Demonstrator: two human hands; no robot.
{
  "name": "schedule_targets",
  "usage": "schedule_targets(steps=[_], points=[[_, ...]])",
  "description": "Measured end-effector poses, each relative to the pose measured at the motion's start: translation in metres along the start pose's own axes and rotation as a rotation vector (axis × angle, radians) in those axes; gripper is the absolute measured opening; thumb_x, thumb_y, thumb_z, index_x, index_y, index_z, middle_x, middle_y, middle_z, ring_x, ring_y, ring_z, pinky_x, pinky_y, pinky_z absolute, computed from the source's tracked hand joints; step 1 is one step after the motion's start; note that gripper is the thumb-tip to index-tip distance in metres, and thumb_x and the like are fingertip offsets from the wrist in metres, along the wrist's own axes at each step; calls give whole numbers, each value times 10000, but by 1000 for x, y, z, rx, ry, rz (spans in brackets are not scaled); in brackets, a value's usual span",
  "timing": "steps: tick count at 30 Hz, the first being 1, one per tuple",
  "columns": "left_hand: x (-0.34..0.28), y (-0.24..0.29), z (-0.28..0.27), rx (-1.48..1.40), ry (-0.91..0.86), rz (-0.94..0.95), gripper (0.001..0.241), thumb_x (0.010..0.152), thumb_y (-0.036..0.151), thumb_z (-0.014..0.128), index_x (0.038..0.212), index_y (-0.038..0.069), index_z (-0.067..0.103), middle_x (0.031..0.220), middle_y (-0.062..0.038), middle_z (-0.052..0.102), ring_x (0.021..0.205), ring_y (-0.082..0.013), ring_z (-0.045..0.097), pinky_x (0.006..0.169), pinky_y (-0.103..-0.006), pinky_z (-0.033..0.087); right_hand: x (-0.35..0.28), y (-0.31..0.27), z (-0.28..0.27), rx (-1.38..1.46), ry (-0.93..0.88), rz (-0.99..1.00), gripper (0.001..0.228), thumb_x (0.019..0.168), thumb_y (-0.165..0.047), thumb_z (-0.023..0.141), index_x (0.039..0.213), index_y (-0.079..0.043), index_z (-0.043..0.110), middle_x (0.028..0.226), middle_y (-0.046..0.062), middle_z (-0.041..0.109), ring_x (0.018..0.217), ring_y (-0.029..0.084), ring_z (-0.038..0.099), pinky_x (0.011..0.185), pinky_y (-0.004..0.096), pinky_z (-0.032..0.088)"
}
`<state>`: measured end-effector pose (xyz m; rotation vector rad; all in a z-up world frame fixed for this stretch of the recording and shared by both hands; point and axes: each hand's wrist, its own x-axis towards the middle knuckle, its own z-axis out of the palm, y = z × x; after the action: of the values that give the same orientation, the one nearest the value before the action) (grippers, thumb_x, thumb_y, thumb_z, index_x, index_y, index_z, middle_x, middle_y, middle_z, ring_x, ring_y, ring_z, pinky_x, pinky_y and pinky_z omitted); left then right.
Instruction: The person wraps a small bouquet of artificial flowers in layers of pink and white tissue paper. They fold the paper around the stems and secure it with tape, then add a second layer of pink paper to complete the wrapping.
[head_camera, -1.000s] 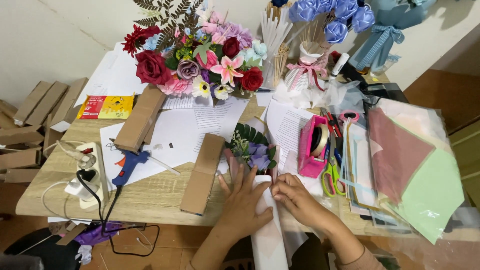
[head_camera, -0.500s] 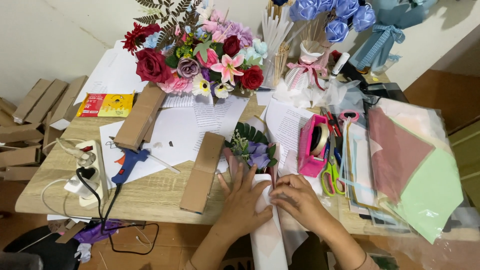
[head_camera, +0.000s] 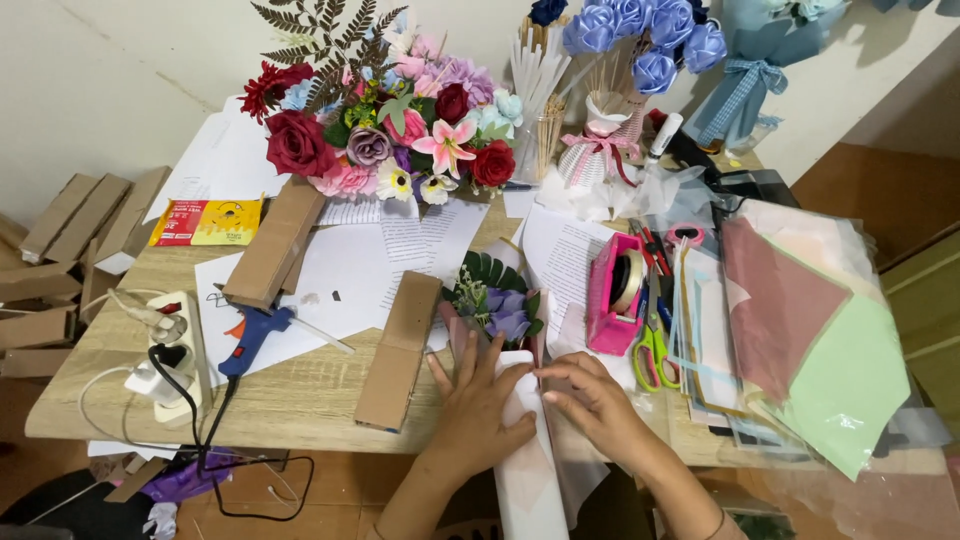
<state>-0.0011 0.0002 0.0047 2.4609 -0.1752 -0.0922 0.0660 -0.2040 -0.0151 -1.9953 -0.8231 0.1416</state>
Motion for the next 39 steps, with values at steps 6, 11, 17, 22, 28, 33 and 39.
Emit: schedule_targets(steps=[6,11,17,22,28,33,39], points=[[2,-7,8,38,29,33,629,851,450,564,1441,257,462,1680,-80,52,1532,-352,-150,1059,-752,-242,2,13,10,-258,42,-198,111,939,-194,667,1029,-176,730,1100,27,612,1088,226,559,922,374,450],[3,-4,5,52,-2,-6,624,849,448,551,1444,296,440,1687,-54,47,1538,-342,-146,1072,-739,-248,0,18,19,-2,72,-59,156,968,-232,610,974,-131,728,1080,33,607,1151,197,566,1020,357,409],[3,-8,6,33,-4,17,560,875,425,524,1414,291,455,1685,-63,59,1535,-352,-150,1060,-737,-266,0,22,12,315,130,26,134,961,-215,644,967,-101,714,1051,52,667,1070,179,628,989,320,461],[22,-13,28,-34,285,62,320,933,244,429,1077,249,714,1552,-87,409,1517,-378,135,1057,-749,-254,-3,26,17,457,159,63,101,943,-135,669,994,-79,736,1066,66,708,1010,165,638,912,300,487],[15,26,12,-76,274,-104,267,721,401,742,605,191,624,1516,-3,477,1550,-334,117,1094,-740,-246,-1,41,24,587,242,147,121,921,-105,701,1005,-34,749,963,63,711,857,140,615,783,270,501],[10,38,13,-75,203,-168,307,785,507,711,680,221,672,1616,-16,337,1559,-359,22,1081,-724,-283,-2,39,27,673,228,158,88,922,-79,690,973,-19,731,928,77,700,881,170,626,822,283,490],[18,24,30,-13,271,-144,234,764,490,781,661,284,739,1555,-27,417,1541,-387,74,1065,-757,-264,-1,38,28,725,208,167,70,932,-75,679,950,-25,725,994,97,681,960,189,625,865,301,493]])
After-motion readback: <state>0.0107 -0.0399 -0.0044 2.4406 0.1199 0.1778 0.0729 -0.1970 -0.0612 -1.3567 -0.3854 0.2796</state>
